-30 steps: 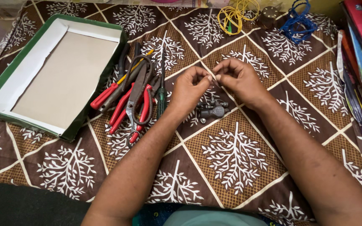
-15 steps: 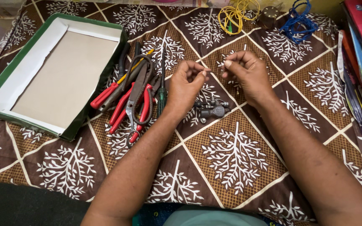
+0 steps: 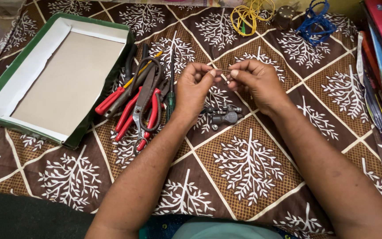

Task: The person assembles small electrical components on a patterned tablecloth. They use pliers and a screwdriver to manipulate wires and connectors, repeatedly picking up and adjusting small parts. The workspace includes a green box, coiled wires, and various tools.

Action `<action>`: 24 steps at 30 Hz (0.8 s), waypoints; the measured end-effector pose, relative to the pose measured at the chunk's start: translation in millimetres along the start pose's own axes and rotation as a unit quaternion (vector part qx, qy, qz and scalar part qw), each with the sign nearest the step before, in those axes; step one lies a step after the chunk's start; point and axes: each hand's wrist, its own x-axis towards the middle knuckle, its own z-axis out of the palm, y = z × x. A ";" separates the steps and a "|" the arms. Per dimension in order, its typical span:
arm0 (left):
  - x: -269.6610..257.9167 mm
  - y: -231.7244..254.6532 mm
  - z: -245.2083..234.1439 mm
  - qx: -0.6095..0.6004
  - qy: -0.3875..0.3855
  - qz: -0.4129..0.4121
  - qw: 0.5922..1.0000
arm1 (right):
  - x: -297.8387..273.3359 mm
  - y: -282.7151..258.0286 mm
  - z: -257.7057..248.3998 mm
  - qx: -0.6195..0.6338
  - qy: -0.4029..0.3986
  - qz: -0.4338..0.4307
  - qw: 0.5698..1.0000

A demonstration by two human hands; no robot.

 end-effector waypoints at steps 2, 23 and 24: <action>0.4 -2.4 -0.7 0.009 0.000 -0.005 1.000 | -0.6 -0.8 -0.4 0.008 0.000 -0.011 1.000; -12.2 2.2 8.3 0.179 -0.032 0.033 0.983 | -9.7 1.1 20.2 -0.029 0.040 -0.141 0.989; -12.3 1.5 8.3 0.172 -0.033 0.033 0.984 | -10.1 1.8 20.4 -0.033 0.043 -0.139 0.989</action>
